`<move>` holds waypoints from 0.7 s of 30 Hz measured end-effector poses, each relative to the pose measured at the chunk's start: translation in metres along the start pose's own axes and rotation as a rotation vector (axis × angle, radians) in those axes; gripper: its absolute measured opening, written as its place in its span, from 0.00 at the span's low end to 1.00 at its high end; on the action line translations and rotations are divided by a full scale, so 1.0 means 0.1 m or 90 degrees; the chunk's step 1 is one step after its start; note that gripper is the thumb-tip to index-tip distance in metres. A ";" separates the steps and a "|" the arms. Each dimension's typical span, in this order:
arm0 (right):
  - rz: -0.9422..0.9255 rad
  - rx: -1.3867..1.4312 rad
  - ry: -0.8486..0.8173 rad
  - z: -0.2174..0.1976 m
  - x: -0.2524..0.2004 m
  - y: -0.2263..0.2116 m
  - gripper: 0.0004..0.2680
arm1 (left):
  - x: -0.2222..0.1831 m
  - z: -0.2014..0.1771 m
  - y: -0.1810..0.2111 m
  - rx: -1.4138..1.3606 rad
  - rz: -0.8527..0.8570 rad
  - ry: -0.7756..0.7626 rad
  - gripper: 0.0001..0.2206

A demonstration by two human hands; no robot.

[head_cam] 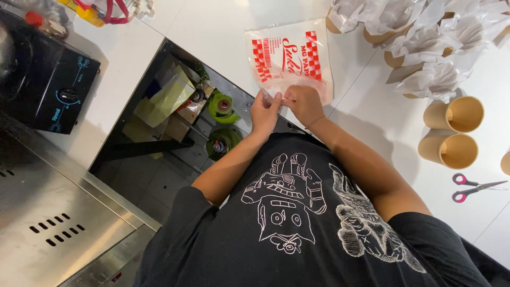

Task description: Lining brown paper cups with white paper sheets.

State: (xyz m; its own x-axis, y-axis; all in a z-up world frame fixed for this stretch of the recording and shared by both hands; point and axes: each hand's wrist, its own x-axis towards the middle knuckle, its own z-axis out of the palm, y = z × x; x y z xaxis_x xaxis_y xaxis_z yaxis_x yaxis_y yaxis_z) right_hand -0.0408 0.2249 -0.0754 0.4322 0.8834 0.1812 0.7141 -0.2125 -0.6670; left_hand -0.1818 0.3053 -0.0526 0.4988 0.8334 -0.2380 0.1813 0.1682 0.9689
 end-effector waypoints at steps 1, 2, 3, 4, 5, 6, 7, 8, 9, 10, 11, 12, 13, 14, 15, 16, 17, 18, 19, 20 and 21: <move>0.006 0.008 -0.005 -0.04 0.01 -0.02 0.09 | -0.04 0.00 0.13 -0.020 -0.061 -0.030 0.23; 0.010 0.015 -0.009 -0.08 0.04 -0.03 0.10 | -0.06 0.00 0.27 -0.041 -0.120 -0.060 0.40; 0.013 0.015 -0.006 -0.06 0.03 0.01 0.10 | -0.12 0.03 0.49 -0.039 -0.119 -0.064 0.40; 0.014 -0.009 -0.037 -0.05 0.04 0.06 0.07 | -0.18 0.07 0.71 -0.138 -0.190 -0.073 0.39; 0.015 -0.032 -0.068 -0.04 0.05 0.12 0.05 | -0.23 0.11 0.93 -0.236 -0.261 -0.082 0.41; 0.016 -0.033 -0.066 -0.11 0.07 0.07 0.05 | -0.18 0.15 0.77 -0.236 -0.260 -0.084 0.41; 0.032 -0.015 -0.081 -0.18 0.08 0.01 0.03 | -0.12 0.19 0.62 -0.233 -0.205 -0.094 0.40; 0.049 0.004 -0.098 -0.25 0.08 -0.04 0.01 | -0.08 0.23 0.46 -0.228 -0.153 -0.103 0.39; 0.051 0.004 -0.098 -0.28 0.10 -0.08 0.01 | -0.12 0.24 0.58 -0.228 -0.153 -0.104 0.39; 0.077 0.042 -0.038 -0.32 0.11 -0.11 0.03 | -0.16 0.24 0.69 -0.238 -0.147 -0.102 0.40; 0.102 0.080 0.023 -0.35 0.12 -0.15 0.05 | -0.20 0.25 0.80 -0.249 -0.140 -0.101 0.41; 0.104 0.080 0.023 -0.39 0.10 -0.21 0.05 | -0.14 0.28 0.55 -0.248 -0.142 -0.102 0.41; 0.017 0.069 0.024 -0.44 0.08 -0.28 0.04 | -0.07 0.31 0.29 -0.238 -0.157 -0.084 0.42; -0.071 0.057 0.027 -0.49 0.07 -0.33 0.05 | 0.00 0.35 0.05 -0.228 -0.171 -0.068 0.43; -0.069 0.056 0.028 -0.54 -0.01 -0.46 0.05 | 0.03 0.35 -0.01 -0.227 -0.171 -0.071 0.43; -0.161 -0.012 0.069 -0.59 -0.08 -0.58 0.08 | 0.05 0.35 -0.07 -0.242 -0.187 -0.042 0.42; -0.252 -0.080 0.110 -0.64 -0.16 -0.70 0.12 | 0.08 0.36 -0.13 -0.257 -0.203 -0.014 0.41; -0.251 -0.080 0.111 -0.82 -0.26 -0.88 0.12 | 0.18 0.38 -0.18 -0.255 -0.203 -0.015 0.41; -0.288 -0.097 0.111 -0.99 -0.35 -1.05 0.10 | 0.29 0.41 -0.22 -0.277 -0.227 0.031 0.40; -0.323 -0.113 0.109 -1.15 -0.47 -1.23 0.09 | 0.37 0.42 -0.28 -0.297 -0.252 0.078 0.39; -0.320 -0.112 0.108 -1.32 -0.57 -1.27 0.09 | 0.49 0.39 -0.34 -0.295 -0.254 0.078 0.39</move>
State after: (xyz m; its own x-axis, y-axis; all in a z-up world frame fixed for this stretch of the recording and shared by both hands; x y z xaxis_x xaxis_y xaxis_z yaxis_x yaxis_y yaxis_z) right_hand -0.0833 0.1465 0.0951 0.0869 0.8171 0.5699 0.9298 0.1388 -0.3408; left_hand -0.1307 0.3197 -0.0994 0.3634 0.7091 -0.6043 -0.0674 0.6669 0.7421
